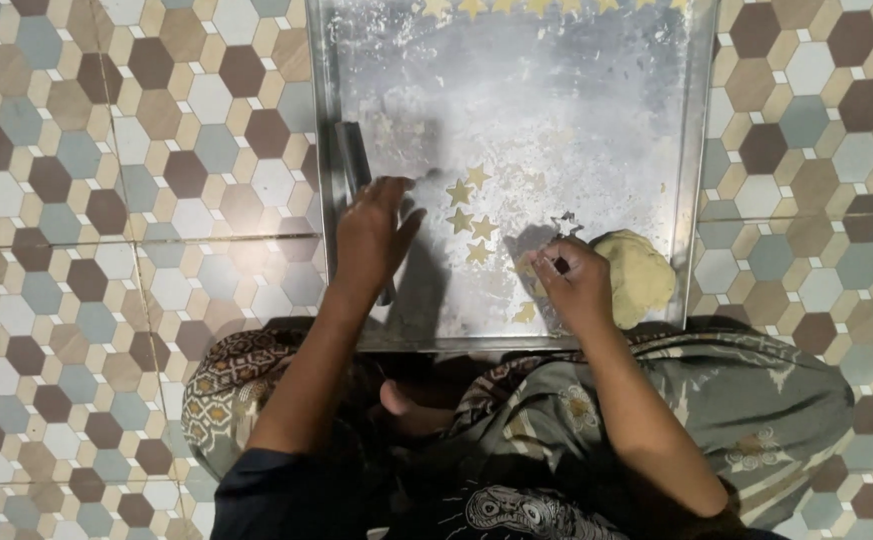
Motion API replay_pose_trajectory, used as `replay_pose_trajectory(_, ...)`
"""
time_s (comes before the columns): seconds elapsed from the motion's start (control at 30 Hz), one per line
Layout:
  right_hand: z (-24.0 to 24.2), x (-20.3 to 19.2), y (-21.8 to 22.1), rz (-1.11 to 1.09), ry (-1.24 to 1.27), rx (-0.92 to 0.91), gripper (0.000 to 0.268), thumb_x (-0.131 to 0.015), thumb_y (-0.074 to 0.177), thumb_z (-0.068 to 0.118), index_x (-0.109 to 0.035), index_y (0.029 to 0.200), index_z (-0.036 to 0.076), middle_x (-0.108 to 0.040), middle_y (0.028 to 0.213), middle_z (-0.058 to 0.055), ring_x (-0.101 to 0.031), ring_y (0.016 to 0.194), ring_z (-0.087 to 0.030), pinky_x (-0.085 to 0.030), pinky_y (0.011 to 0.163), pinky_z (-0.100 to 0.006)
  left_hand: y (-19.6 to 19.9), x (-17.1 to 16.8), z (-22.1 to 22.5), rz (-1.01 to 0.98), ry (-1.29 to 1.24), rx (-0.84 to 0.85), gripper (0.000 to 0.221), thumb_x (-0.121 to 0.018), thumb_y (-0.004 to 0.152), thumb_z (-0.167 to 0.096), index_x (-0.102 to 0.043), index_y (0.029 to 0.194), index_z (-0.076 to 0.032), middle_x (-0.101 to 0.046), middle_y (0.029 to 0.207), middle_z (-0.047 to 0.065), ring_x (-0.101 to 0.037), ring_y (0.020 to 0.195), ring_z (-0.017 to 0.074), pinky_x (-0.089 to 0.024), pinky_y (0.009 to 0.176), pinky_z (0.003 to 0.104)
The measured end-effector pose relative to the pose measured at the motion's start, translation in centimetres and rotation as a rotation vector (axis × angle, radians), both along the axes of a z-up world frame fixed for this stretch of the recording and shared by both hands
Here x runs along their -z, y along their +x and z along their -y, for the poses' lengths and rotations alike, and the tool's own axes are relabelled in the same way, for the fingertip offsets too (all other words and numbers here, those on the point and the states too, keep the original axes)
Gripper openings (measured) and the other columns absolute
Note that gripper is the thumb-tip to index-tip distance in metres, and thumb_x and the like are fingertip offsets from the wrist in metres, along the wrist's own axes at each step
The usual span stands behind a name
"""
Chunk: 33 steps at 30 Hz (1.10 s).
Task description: Using a star-shaped cookie cutter to cut shapes from dough and arranging them on a tray.
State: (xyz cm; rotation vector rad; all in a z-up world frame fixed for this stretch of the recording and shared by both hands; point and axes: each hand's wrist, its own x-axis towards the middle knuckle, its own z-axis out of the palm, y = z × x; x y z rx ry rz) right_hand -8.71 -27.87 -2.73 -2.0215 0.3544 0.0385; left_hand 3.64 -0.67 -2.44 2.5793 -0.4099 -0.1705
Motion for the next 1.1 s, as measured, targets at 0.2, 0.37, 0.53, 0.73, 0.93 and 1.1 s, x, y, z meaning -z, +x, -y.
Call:
replay_pose_trajectory(0.2, -1.1, -0.1, -0.1, 0.053, -0.152, -0.104, 0.01, -0.077, 0.095, 0.009, -0.076, 0.096, 0.0, -0.07, 0.085, -0.021, -0.07, 0.085, -0.042, -0.054, 0.076, -0.048, -6.6, 0.0, 0.4, -0.368, -0.134, -0.146, 0.029, -0.072, 0.095, -0.044, -0.078, 0.111, -0.021, -0.077, 0.096, 0.002, -0.075, 0.096, 0.0265, -0.059, 0.081, 0.042)
replay_pose_trajectory(0.37, -3.3, -0.9, 0.8, 0.117, -0.367, -0.153, 0.017, -0.076, 0.096, 0.013, -0.078, 0.109, 0.004, -0.07, 0.091, -0.018, -0.07, 0.088, -0.04, -0.054, 0.074, -0.046, -5.5, 2.3, 3.2, -0.078, -0.035, 0.101, 0.038, -0.056, 0.104, -0.022, -0.062, 0.141, -0.014, -0.067, 0.134, 0.017, -0.061, 0.129, 0.036, -0.052, 0.102, 0.051)
replay_pose_trajectory(0.53, -5.8, -0.7, 2.6, 0.166, -0.546, -0.169, 0.022, -0.072, 0.095, 0.005, -0.077, 0.116, 0.002, -0.07, 0.096, -0.016, -0.068, 0.09, -0.037, -0.052, 0.073, -0.045, -3.9, 3.8, 3.7, 0.309, 0.115, 0.1, 0.028, -0.068, 0.095, -0.013, -0.074, 0.122, -0.008, -0.07, 0.122, 0.017, -0.065, 0.119, 0.0354, -0.054, 0.091, 0.048)
replay_pose_trajectory(0.73, -8.6, 1.6, 3.4, 0.194, -0.644, -0.199, 0.021, -0.074, 0.091, 0.007, -0.077, 0.112, 0.003, -0.065, 0.103, -0.014, -0.06, 0.099, -0.035, -0.047, 0.079, -0.046, -4.0, 5.9, 3.3, 0.281, 0.167, 0.114, 0.03, -0.077, 0.089, -0.02, -0.074, 0.116, -0.007, -0.072, 0.102, 0.015, -0.07, 0.097, 0.0332, -0.052, 0.077, 0.046)
replay_pose_trajectory(0.93, -9.0, 3.4, 4.1, 0.132, -0.77, -0.221, 0.025, -0.07, 0.098, 0.014, -0.075, 0.122, 0.008, -0.058, 0.142, -0.025, -0.048, 0.135, -0.045, -0.031, 0.109, -0.059, -3.8, 7.1, 3.3, 0.324, 0.128, 0.109, 0.022, -0.074, 0.09, -0.015, -0.075, 0.111, -0.009, -0.071, 0.091, 0.012, -0.071, 0.085, 0.0305, -0.048, 0.069, 0.042)
replay_pose_trajectory(1.1, -8.8, 3.9, 4.2, 0.074, -0.71, -0.242, 0.028, -0.067, 0.096, 0.009, -0.074, 0.123, 0.013, -0.054, 0.149, -0.023, -0.043, 0.143, -0.044, -0.02, 0.117, -0.066, -3.7, 6.7, 3.6, 0.32, 0.085, 0.103, 0.004, -0.072, 0.089, -0.01, -0.073, 0.092, -0.012, -0.067, 0.078, 0.007, -0.068, 0.073, 0.0254, -0.044, 0.063, 0.038)
